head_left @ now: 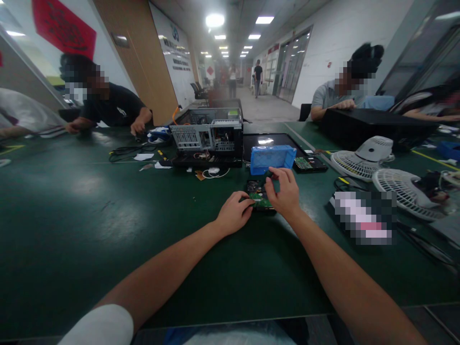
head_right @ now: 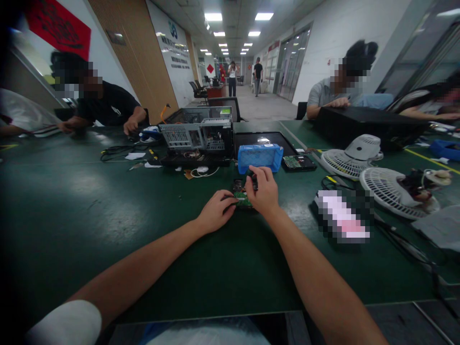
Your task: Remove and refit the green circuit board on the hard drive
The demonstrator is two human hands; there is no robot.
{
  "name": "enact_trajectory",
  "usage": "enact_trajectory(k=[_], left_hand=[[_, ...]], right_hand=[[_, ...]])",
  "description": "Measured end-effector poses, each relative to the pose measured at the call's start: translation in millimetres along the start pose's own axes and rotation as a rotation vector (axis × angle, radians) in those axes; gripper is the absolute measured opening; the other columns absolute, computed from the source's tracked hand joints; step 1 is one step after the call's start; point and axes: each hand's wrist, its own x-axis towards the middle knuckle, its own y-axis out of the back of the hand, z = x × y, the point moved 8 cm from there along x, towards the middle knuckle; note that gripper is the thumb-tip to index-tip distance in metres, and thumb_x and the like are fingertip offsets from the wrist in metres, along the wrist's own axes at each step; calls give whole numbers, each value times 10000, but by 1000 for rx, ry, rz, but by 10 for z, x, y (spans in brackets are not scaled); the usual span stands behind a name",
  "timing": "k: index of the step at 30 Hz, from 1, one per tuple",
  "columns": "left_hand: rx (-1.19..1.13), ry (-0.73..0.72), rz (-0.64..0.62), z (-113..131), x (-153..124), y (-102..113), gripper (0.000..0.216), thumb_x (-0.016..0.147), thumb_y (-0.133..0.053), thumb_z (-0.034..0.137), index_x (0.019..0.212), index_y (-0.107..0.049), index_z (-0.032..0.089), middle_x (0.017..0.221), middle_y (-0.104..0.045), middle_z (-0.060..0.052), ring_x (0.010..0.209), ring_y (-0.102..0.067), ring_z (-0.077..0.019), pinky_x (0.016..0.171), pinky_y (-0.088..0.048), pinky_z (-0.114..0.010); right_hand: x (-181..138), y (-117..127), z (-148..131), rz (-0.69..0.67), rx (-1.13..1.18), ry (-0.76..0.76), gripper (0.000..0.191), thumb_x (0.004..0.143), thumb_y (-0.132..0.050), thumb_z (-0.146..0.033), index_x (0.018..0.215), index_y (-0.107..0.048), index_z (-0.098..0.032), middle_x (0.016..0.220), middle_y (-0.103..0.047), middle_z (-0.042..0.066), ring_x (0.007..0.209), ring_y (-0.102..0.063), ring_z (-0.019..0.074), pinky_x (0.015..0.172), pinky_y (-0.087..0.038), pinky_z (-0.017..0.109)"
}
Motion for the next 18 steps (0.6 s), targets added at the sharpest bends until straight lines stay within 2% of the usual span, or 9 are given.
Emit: enact_trajectory(k=[8,14,18], left_hand=[[4,-1,-1,-3,6,-5,289,938,-578,201,1210,-674,213,1190,-573,-109,1125,-553,-258,958,-532,-445],[3,7,-3,-4,5,-7,284,936,-581,203,1205,-672,221,1196,-570,-106,1128,-556,-259,959,-535,-451],[4,5,-3,2,3,-3,276,928,-616,258,1196,-665,212,1200,-570,-107,1123,-558,-264,961,-533,-454]], right_hand=[[-31,-10,66,56,-24,-20,301,928,-644,-320,1199,-578,-207,1058,-601,112,947,-614,240,838,-573,429],[-40,-62,77,10,28,-15,344,955,-596,-288,1290,-556,-219,1228,-608,148,1079,-642,262,882,-594,445],[-47,-59,90,50,42,-10,319,946,-615,-292,1249,-541,-224,1306,-621,153,1135,-651,272,868,-611,451]])
